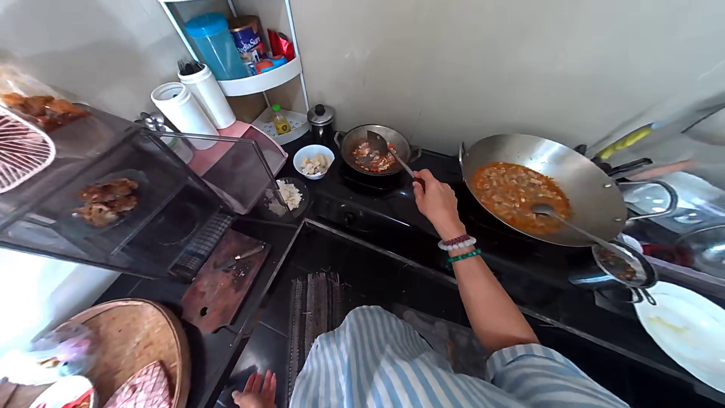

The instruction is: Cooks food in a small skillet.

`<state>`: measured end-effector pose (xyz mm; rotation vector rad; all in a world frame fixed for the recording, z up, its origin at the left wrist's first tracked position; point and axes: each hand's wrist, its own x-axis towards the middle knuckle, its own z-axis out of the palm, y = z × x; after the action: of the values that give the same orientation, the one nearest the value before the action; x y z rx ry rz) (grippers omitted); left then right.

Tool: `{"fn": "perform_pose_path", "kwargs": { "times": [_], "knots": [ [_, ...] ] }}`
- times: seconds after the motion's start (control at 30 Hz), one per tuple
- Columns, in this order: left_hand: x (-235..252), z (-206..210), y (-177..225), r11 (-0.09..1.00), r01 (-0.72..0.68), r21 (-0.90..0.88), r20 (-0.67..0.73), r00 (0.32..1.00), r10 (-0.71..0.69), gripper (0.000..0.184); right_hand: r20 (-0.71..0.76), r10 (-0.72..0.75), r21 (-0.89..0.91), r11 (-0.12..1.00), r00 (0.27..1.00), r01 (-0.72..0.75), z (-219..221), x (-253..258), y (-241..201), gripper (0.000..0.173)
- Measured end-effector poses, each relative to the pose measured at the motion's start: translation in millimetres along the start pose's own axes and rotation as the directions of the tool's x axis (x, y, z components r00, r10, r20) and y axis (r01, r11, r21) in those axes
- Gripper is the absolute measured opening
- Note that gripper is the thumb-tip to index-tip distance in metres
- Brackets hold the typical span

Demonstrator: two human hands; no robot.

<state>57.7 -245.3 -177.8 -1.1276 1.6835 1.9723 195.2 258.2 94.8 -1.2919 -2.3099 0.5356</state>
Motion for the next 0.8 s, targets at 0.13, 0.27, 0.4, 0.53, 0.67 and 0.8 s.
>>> {"fn": "perform_pose_path", "kwargs": {
  "times": [0.13, 0.27, 0.4, 0.53, 0.67, 0.8],
  "knots": [
    [7, -4, -4, 1.0, -0.004, 0.018, -0.002, 1.0, 0.004, 0.082, -0.024, -0.077, 0.068, 0.995, 0.997, 0.078, 2, 1, -11, 0.028],
    [7, -2, -3, 1.0, -0.007, 0.021, 0.004, 1.0, 0.007, 0.081, 0.04, -0.064, 0.032, 0.997, 0.997, 0.063, 1, -5, -9, 0.03],
    [9, -4, -4, 0.999, -0.012, 0.03, 0.014, 1.0, 0.011, 0.08, 0.016, -0.023, 0.036, 0.999, 1.0, 0.022, -17, -6, -3, 0.029],
    [9, -3, -5, 0.997, -0.01, 0.072, 0.004, 1.0, 0.01, 0.079, 0.039, -0.112, 0.031, 0.993, 0.993, 0.111, -18, -12, -7, 0.03],
    [11, -1, -3, 0.997, -0.038, 0.068, 0.028, 0.999, 0.036, 0.077, 0.04, -0.041, -0.071, 0.996, 0.998, 0.044, -24, -14, 8, 0.028],
    [11, 1, -3, 0.997, -0.03, 0.069, 0.023, 0.999, 0.028, 0.076, 0.012, -0.107, -0.076, 0.991, 0.994, 0.107, -39, -13, 18, 0.029]
  ]
}}
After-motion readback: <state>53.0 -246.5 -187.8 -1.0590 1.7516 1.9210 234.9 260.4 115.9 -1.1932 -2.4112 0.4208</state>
